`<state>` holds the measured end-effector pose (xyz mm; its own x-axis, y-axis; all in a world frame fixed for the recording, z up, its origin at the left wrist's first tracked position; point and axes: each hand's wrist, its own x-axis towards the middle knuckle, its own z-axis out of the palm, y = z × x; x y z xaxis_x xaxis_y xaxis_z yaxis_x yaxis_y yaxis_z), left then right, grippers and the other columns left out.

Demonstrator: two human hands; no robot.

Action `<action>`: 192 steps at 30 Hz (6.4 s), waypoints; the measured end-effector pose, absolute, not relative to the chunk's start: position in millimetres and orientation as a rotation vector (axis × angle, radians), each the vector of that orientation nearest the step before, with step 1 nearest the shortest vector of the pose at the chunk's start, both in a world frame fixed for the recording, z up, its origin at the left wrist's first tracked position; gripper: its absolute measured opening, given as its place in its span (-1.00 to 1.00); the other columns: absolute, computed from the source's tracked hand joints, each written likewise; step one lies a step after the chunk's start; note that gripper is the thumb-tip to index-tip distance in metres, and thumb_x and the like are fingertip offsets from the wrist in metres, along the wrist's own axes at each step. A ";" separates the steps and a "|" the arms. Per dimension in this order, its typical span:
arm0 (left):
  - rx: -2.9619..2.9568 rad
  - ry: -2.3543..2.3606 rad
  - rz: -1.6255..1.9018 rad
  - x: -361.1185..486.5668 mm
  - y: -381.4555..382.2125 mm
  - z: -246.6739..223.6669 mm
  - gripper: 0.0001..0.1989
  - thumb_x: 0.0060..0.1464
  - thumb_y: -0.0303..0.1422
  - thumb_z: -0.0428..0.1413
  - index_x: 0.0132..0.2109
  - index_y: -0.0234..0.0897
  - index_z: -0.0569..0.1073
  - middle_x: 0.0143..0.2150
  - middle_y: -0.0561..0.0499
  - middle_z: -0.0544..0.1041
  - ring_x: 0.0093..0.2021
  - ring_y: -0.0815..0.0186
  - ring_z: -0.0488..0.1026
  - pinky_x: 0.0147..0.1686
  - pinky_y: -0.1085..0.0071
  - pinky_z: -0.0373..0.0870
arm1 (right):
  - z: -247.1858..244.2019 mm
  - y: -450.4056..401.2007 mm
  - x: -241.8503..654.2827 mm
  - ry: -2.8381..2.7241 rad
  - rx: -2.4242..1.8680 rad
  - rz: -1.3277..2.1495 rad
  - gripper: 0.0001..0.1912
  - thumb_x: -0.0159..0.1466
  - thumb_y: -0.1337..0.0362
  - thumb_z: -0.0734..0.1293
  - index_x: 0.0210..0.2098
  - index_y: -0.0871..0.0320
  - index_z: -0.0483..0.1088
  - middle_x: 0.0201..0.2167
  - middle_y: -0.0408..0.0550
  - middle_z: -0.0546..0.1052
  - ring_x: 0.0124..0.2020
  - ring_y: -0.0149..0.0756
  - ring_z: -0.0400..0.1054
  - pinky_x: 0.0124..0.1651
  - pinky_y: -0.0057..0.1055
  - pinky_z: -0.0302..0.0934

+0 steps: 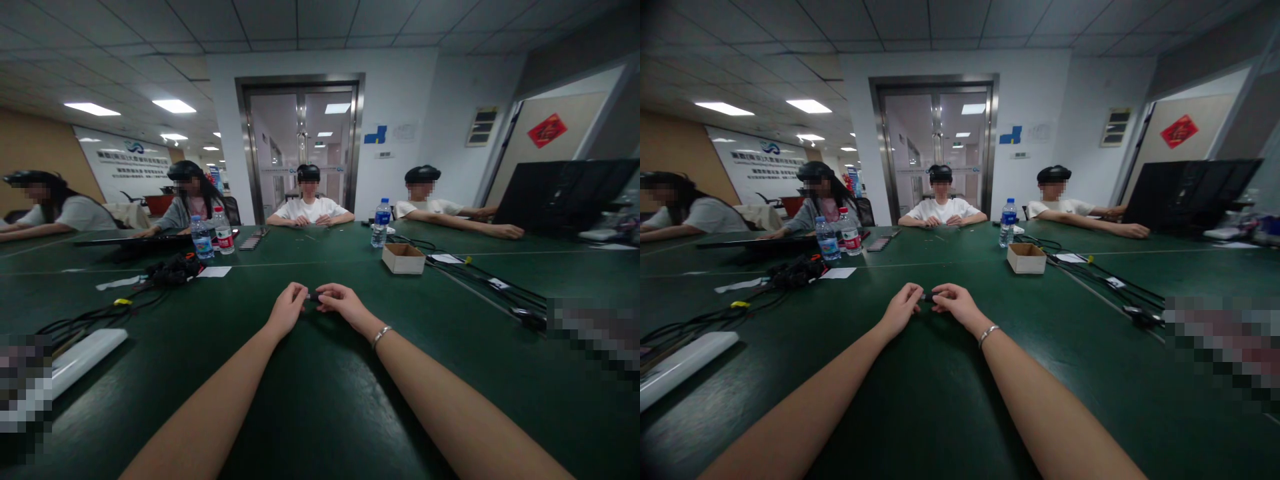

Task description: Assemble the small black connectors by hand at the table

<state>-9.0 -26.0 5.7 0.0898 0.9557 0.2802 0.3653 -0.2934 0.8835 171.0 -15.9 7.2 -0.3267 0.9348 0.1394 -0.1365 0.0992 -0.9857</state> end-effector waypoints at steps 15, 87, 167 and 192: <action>1.757 1.339 1.135 -9.3 -21.3 1.3 -0.65 0.06 -0.04 0.01 -0.31 -0.26 0.41 -0.34 0.03 0.47 -0.39 0.33 0.42 -0.35 0.41 0.32 | 5.4 -14.3 169.6 -1.398 -0.906 1.366 -0.73 0.08 0.28 0.44 -0.23 0.21 0.42 -0.47 -0.13 0.52 -0.49 -0.45 0.46 -0.40 -0.53 0.35; 1.771 1.212 1.134 -13.2 -21.9 0.5 -0.72 0.06 -0.13 0.04 -0.24 -0.26 0.42 -0.33 0.03 0.46 -0.35 0.34 0.40 -0.28 0.40 0.34 | 2.8 -9.5 164.4 -1.382 -0.929 1.396 -0.86 0.17 0.41 0.34 -0.24 0.22 0.39 -0.47 -0.15 0.51 -0.51 -0.46 0.46 -0.43 -0.57 0.34; 1.810 1.438 1.185 -11.2 -21.1 -3.2 -0.56 0.18 0.00 -0.19 -0.24 -0.22 0.41 -0.40 0.04 0.47 -0.40 0.32 0.40 -0.34 0.40 0.30 | 0.0 -11.7 169.7 -1.431 -0.928 1.306 -0.68 0.01 0.40 0.44 -0.21 0.20 0.42 -0.33 -0.13 0.46 -0.42 -0.44 0.46 -0.39 -0.52 0.35; 1.844 1.359 1.135 -12.4 -18.1 -1.7 -0.54 0.10 0.05 -0.08 -0.37 -0.27 0.41 -0.45 0.05 0.46 -0.40 0.32 0.42 -0.33 0.40 0.32 | 4.0 -12.1 170.3 -1.412 -0.951 1.294 -0.72 0.05 0.40 0.39 -0.21 0.20 0.42 -0.34 -0.11 0.48 -0.43 -0.45 0.43 -0.34 -0.48 0.32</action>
